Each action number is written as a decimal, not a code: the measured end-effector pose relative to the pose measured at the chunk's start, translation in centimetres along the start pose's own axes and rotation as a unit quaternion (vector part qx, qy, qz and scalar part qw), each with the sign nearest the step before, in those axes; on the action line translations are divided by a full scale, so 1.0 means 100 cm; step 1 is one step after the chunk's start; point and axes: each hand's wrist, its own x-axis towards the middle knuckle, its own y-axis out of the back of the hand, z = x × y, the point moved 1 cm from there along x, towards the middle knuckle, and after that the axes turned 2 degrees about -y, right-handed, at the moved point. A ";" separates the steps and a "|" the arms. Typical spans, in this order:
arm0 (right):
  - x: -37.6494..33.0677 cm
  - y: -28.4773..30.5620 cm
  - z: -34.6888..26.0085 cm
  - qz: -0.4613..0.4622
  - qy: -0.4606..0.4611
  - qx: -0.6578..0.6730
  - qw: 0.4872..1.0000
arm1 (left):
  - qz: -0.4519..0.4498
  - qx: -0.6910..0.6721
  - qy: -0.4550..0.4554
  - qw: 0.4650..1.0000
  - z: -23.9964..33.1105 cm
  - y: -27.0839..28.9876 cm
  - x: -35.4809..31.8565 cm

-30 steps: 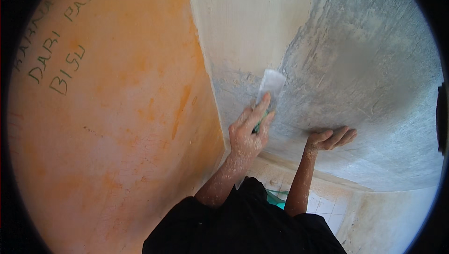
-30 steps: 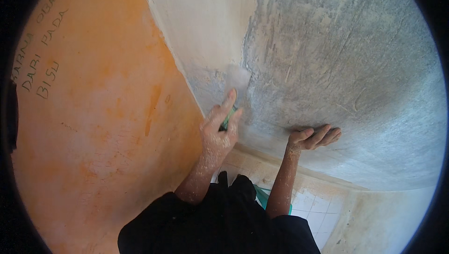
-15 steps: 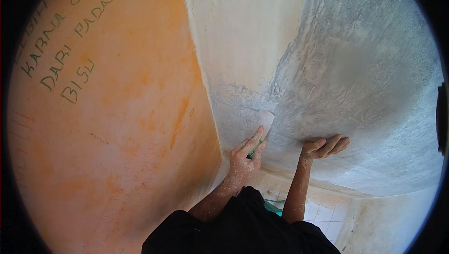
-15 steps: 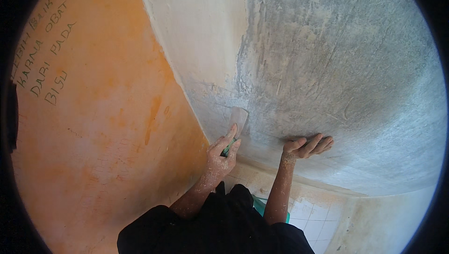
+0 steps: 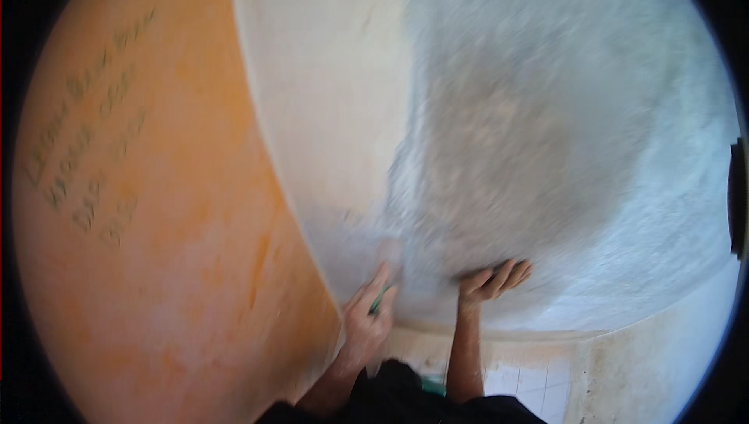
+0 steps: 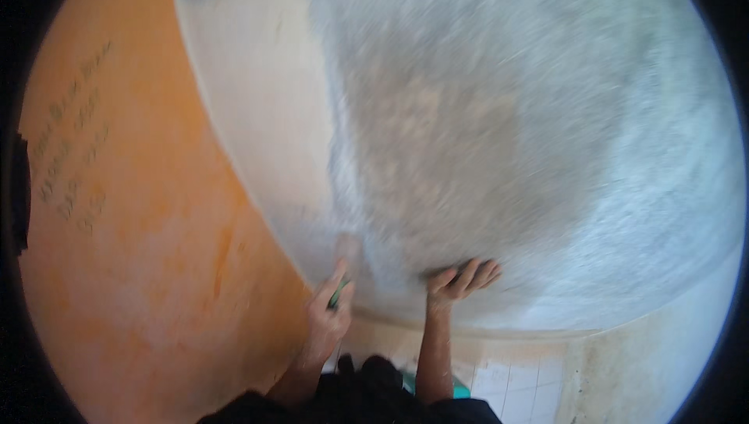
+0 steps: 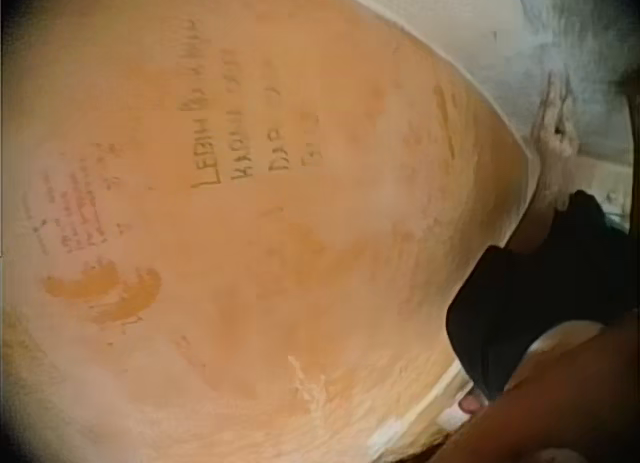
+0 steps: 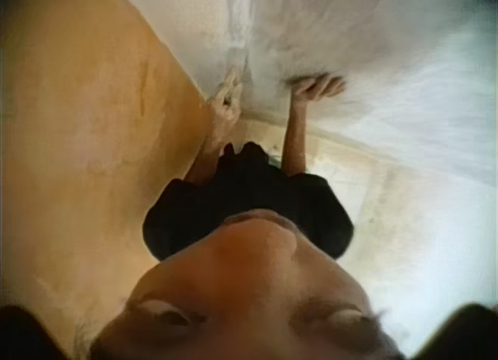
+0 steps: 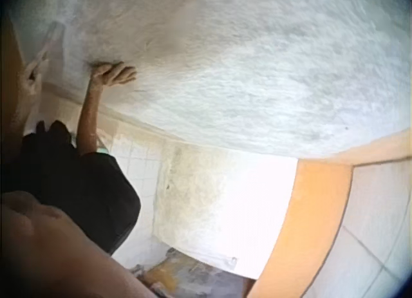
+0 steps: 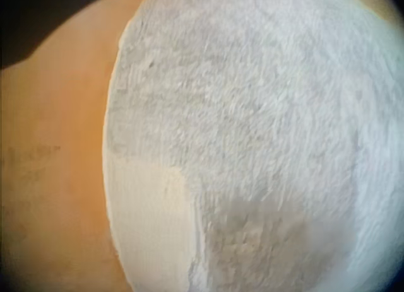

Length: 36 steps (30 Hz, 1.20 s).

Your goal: The person scrapes paint or plaster from a wall using a putty knife.

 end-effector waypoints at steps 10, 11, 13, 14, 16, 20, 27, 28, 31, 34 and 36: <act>-0.001 0.005 0.003 0.012 -0.021 -0.004 1.000 | -0.011 -0.005 0.008 1.000 0.018 0.005 0.015; -0.001 0.003 0.004 0.021 -0.021 -0.003 1.000 | -0.044 -0.015 0.025 0.999 0.016 0.004 0.010; -0.001 0.007 0.000 -0.008 -0.002 0.004 1.000 | -0.051 -0.005 0.021 0.998 0.003 -0.001 0.002; 0.000 0.007 -0.002 -0.013 0.001 0.001 1.000 | -0.060 0.007 0.027 0.998 -0.002 -0.001 0.000; 0.000 0.001 -0.001 -0.013 0.000 0.002 1.000 | -0.023 0.000 0.003 1.000 0.000 -0.001 0.029; -0.002 0.003 0.003 0.004 0.002 0.000 1.000 | 0.022 0.001 -0.041 0.999 0.011 -0.003 0.025; 0.007 0.004 0.000 -0.005 -0.004 0.020 1.000 | 0.015 -0.013 -0.006 1.000 0.007 -0.003 0.023; 0.009 -0.001 -0.001 0.005 0.001 0.019 1.000 | 0.017 -0.009 0.003 1.000 0.003 -0.004 0.025; 0.006 -0.001 0.001 0.010 0.005 0.014 1.000 | 0.009 0.019 0.006 1.000 -0.020 -0.009 -0.003; 0.002 0.001 -0.004 0.003 0.002 0.001 1.000 | -0.011 0.052 0.005 0.999 -0.022 -0.007 -0.006; 0.010 0.000 -0.007 0.028 0.002 0.012 1.000 | -0.011 0.065 0.018 0.998 -0.003 -0.003 0.005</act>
